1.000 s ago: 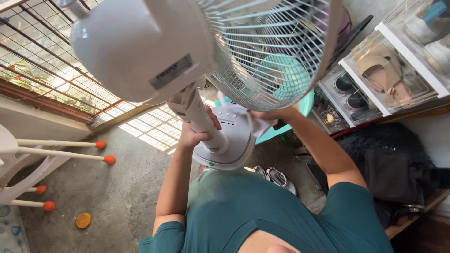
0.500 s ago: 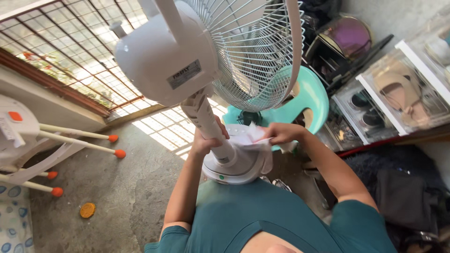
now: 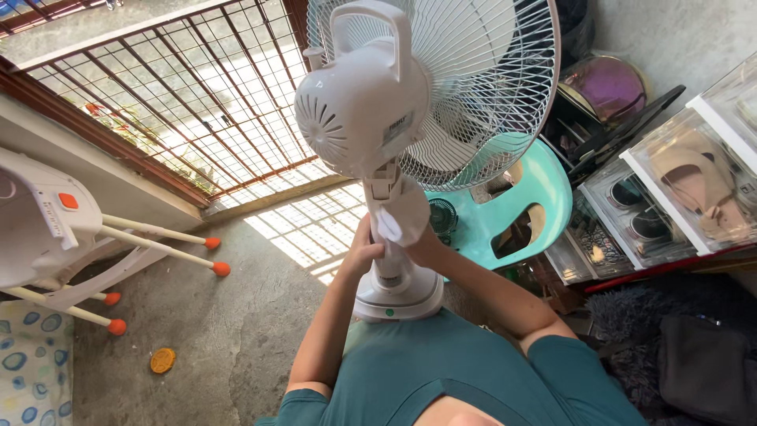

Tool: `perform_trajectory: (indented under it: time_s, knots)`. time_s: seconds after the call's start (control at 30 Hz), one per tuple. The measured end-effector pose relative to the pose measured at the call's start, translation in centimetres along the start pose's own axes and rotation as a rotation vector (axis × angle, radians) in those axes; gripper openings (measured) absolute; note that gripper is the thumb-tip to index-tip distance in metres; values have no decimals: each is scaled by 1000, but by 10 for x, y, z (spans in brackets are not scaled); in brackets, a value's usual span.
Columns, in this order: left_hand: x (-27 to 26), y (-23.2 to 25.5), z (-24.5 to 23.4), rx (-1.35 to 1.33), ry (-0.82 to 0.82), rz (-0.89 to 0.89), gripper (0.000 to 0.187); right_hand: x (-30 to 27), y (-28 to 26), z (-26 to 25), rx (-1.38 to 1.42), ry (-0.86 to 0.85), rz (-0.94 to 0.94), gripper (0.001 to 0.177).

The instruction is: The person sweeps the floor with a broom and dustpan, then wipes a baby high chair with a cloth. They proceed to wipe a small portable fan and a larger pedestal fan with a cloth, cleaning the grills, blades, and base.

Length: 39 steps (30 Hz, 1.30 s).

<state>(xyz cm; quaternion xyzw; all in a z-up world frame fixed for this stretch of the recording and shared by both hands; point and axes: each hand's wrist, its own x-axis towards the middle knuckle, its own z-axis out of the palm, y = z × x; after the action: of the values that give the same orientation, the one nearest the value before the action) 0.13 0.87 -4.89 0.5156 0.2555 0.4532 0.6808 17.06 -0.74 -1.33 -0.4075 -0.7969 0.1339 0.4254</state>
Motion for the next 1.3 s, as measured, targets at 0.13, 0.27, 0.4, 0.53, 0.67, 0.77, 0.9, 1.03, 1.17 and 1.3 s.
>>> perform_trajectory:
  time_s: [0.13,0.27,0.4,0.53,0.67,0.77,0.9,1.03,1.17,1.3]
  knots:
    - [3,4,1,-18,-13,9,100,35,-15,-5,377,129,171,29]
    - [1,9,-3,-14,1,11,110,24,-10,-11,65,-10,219,28]
    - [-5,6,-11,-49,-46,-24,114,-27,4,-50,282,-551,546,38]
    - [2,6,-12,-17,-49,-47,124,-40,9,-70,825,-198,387,41]
    - [6,3,-13,-18,-35,-33,118,-25,-8,-25,375,-196,367,47]
    - [12,-2,-17,-3,-28,-23,118,1,-6,-2,-122,-149,76,49]
    - [7,-19,-26,-5,-45,-64,114,31,8,9,-35,101,1,52]
    - [3,-28,-36,41,26,-134,108,16,13,13,-27,80,-134,55]
    - [-3,-17,-35,-9,14,-177,101,-51,10,13,-85,-139,-228,46]
    - [-2,0,-26,-99,-135,-29,101,-79,19,21,79,-314,-105,43]
